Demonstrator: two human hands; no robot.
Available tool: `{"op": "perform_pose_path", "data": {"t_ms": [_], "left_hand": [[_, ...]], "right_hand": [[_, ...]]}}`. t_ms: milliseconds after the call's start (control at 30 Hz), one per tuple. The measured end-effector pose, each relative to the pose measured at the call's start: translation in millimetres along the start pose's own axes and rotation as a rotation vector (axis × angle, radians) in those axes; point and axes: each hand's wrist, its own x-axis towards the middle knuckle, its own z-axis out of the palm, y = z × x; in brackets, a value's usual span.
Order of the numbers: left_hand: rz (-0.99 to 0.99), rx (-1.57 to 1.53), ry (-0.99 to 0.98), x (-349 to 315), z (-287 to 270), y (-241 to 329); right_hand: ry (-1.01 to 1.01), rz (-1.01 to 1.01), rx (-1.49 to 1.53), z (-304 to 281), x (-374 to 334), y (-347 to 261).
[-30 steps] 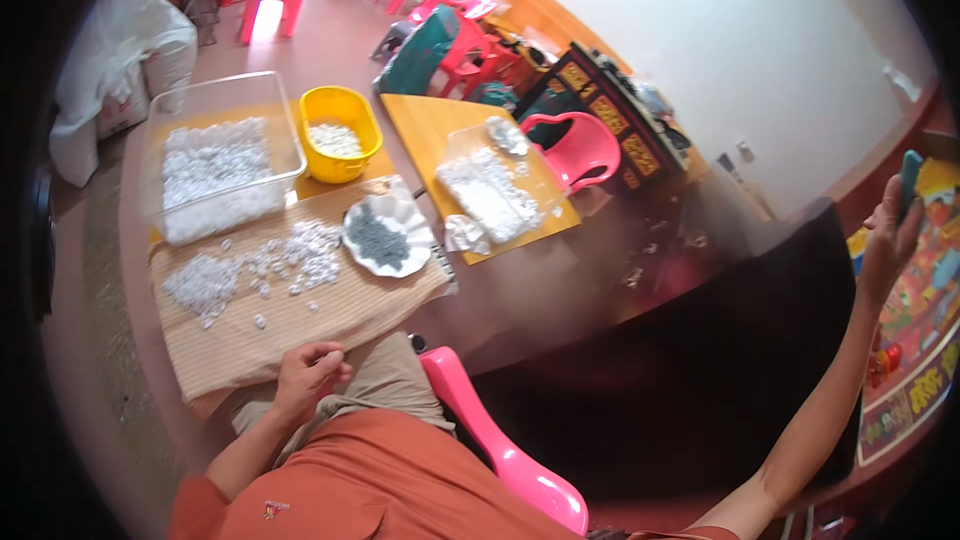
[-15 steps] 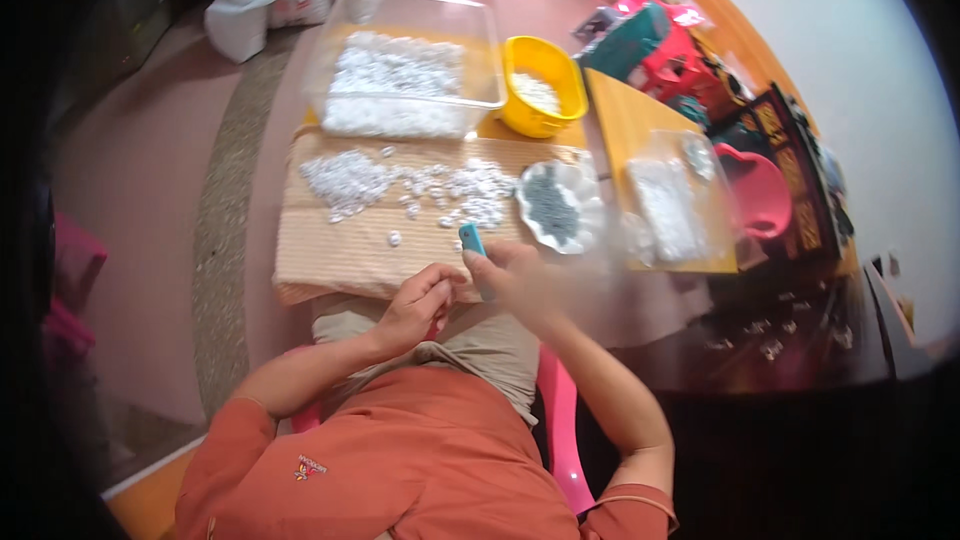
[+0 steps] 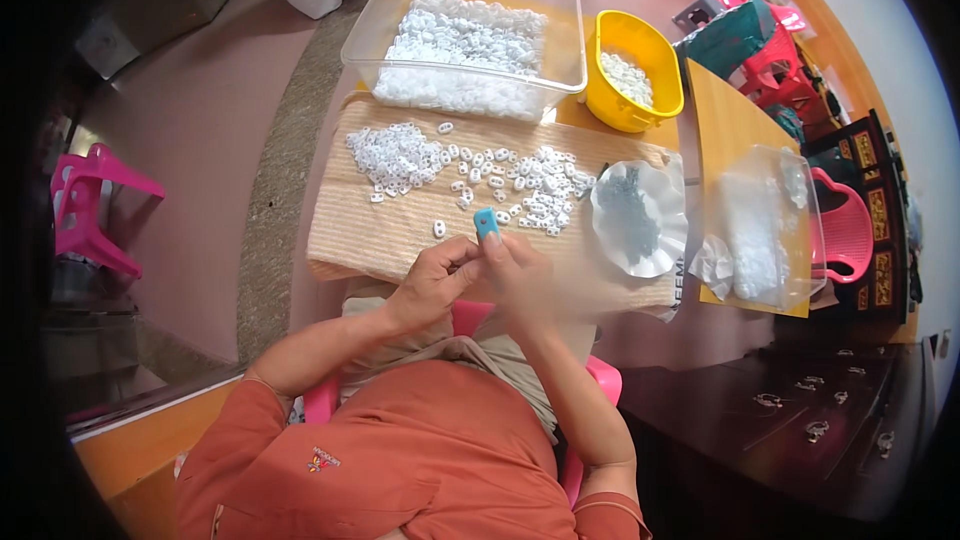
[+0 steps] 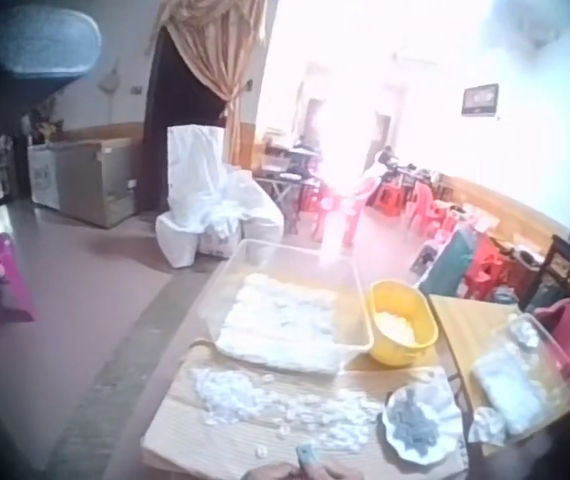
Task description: Sorting and inspecting small white plastic components from a tray into different containers and piles.
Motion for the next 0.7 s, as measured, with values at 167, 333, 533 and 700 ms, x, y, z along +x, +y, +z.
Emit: {"op": "perform_pose_path", "data": {"t_ms": [167,333,533,700], "left_hand": [[0.069,0.245,-0.021,10,-7,6],[0.163,0.405,-0.002,14,-13,17],[0.191,0.589,-0.073,22,-40,32],[0.213,0.620,-0.141,24,-39,36]], "right_hand": [[-0.041,0.002,-0.007,-10,7,1],[-0.082,-0.015,-0.109,-30,13,-3],[-0.522,-0.193,-0.497,-70,25,-14],[-0.551,-0.235,-0.447,-62,21,-21]]}}
